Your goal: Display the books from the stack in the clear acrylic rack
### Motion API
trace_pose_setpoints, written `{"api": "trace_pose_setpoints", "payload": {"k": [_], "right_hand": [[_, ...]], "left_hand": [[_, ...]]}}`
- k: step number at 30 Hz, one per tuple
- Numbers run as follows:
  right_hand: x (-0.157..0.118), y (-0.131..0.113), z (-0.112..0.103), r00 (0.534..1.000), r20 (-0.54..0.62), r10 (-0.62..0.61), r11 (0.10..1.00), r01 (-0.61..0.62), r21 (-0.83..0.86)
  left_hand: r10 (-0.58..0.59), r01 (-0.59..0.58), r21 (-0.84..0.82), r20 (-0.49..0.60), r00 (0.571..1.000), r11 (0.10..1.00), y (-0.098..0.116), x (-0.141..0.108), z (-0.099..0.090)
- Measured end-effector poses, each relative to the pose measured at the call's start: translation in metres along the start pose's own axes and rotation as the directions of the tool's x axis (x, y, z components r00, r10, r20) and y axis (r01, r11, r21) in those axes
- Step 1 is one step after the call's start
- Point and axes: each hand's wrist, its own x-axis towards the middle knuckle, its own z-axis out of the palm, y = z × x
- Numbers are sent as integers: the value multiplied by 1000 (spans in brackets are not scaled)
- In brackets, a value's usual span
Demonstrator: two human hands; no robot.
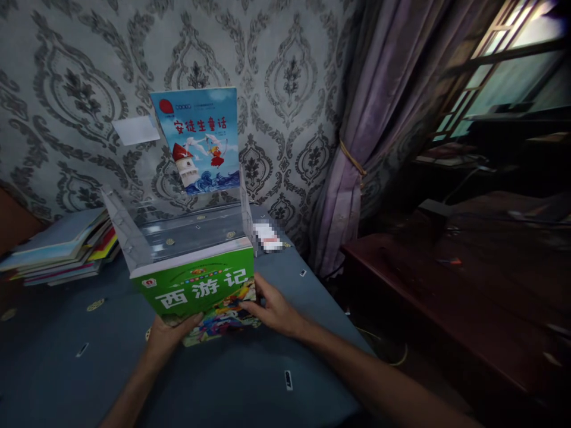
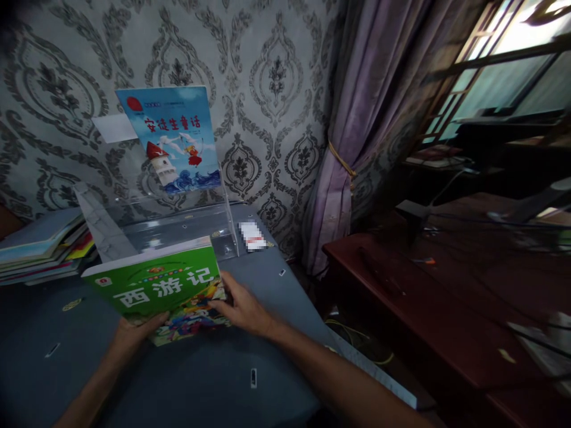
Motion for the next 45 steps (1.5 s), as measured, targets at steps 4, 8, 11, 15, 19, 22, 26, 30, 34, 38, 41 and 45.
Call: {"api": "trace_pose_setpoints", "payload": {"k": [4,8,11,15,19,22,26,30,34,38,41,45], "right_hand": [[-1,0,0,1000,-27,-12,997,10,-77],[-1,-2,0,1000,-15,-13,999,13,-38],[-1,-3,0,1000,-9,-3,1000,3,-23],[-2,-1,1,1000,-11,9,1000,-9,-21],[-2,1,1,1000,-8,9,1000,-9,-8],[-3,0,1,1000,-12,16,1000,-17,-21],[-3,-4,1,999,-20,42,997,-44,-68],[-3,-6,1,999,-23,44,996,-46,-80],[-3,-6,1,998,-20,54,993,-56,-101],[-3,-7,1,999,-18,50,994,-51,-93],[-3,-7,1,999,-17,45,995,-47,-91],[-3,-8,2,999,-30,46,995,-48,-92]], "left_hand": [[73,-68,58,-78,994,996,12,-7,8],[61,-57,54,-61,996,997,14,-8,10],[34,-33,13,-35,999,999,8,-6,8],[-1,2,-51,27,1000,999,0,-2,3],[-4,7,-52,50,999,999,-3,1,0],[4,-2,-27,56,998,1000,-2,1,-1],[19,-19,4,80,997,1000,1,0,-2],[19,-19,-9,88,996,1000,1,-1,-1],[-1,4,-43,56,998,999,-2,0,0],[-22,26,-77,48,999,997,-2,-1,1],[-4,8,-81,54,999,997,0,-1,1],[10,-7,-53,47,999,999,0,0,0]]}}
